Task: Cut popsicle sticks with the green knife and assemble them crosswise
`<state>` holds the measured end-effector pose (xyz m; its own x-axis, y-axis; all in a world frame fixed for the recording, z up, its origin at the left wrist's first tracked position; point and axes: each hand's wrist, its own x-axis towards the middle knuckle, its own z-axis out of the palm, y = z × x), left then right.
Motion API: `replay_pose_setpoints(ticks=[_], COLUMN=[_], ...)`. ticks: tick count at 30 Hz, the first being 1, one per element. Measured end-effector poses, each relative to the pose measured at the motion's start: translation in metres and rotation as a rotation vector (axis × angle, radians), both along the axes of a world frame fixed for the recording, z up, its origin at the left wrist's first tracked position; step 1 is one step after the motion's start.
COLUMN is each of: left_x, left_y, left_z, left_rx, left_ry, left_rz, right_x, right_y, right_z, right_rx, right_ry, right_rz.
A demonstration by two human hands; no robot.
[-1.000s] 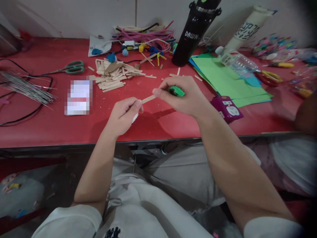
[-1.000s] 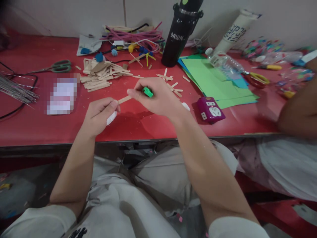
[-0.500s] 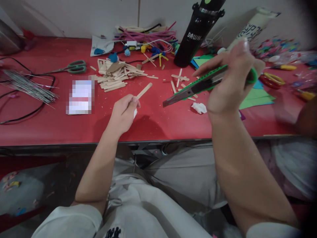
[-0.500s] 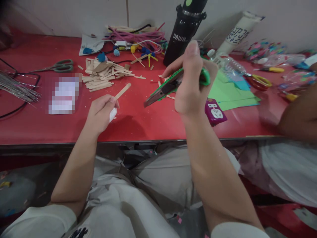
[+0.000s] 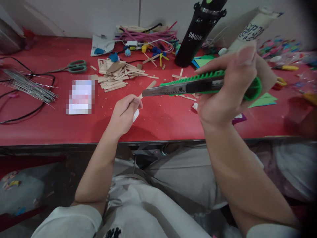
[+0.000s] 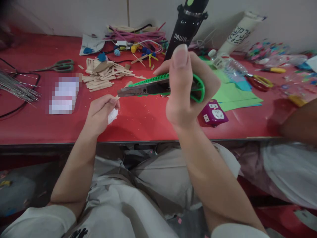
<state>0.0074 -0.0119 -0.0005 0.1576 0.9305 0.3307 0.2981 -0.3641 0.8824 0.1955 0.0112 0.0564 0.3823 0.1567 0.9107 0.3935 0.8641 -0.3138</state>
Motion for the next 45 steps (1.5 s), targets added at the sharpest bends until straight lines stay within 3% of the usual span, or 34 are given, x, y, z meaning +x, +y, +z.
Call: replay_pose_setpoints(ticks=[5, 11, 16, 22, 28, 34, 45], left_x=[0.0, 0.0, 0.001, 0.0, 0.001, 0.0, 0.0], left_y=[0.0, 0.0, -0.001, 0.0, 0.002, 0.002, 0.003], left_z=[-0.001, 0.001, 0.002, 0.001, 0.0, -0.002, -0.002], left_rx=[-0.031, -0.038, -0.042, -0.043, -0.065, -0.064, -0.087], left_ry=[-0.001, 0.005, 0.022, 0.057, 0.072, 0.05, 0.056], left_rz=[0.002, -0.002, -0.002, 0.003, 0.026, 0.012, 0.056], right_x=[0.003, 0.003, 0.002, 0.004, 0.006, 0.001, 0.001], right_y=[0.001, -0.012, -0.016, -0.023, -0.023, -0.03, -0.031], right_z=[-0.001, -0.001, -0.001, -0.006, -0.006, 0.001, -0.002], right_rx=[0.027, -0.126, -0.098, -0.221, -0.189, -0.257, -0.279], right_ry=[-0.075, -0.145, -0.168, -0.31, -0.298, -0.32, -0.367], right_rz=[0.019, -0.02, 0.014, -0.104, -0.084, -0.134, -0.072])
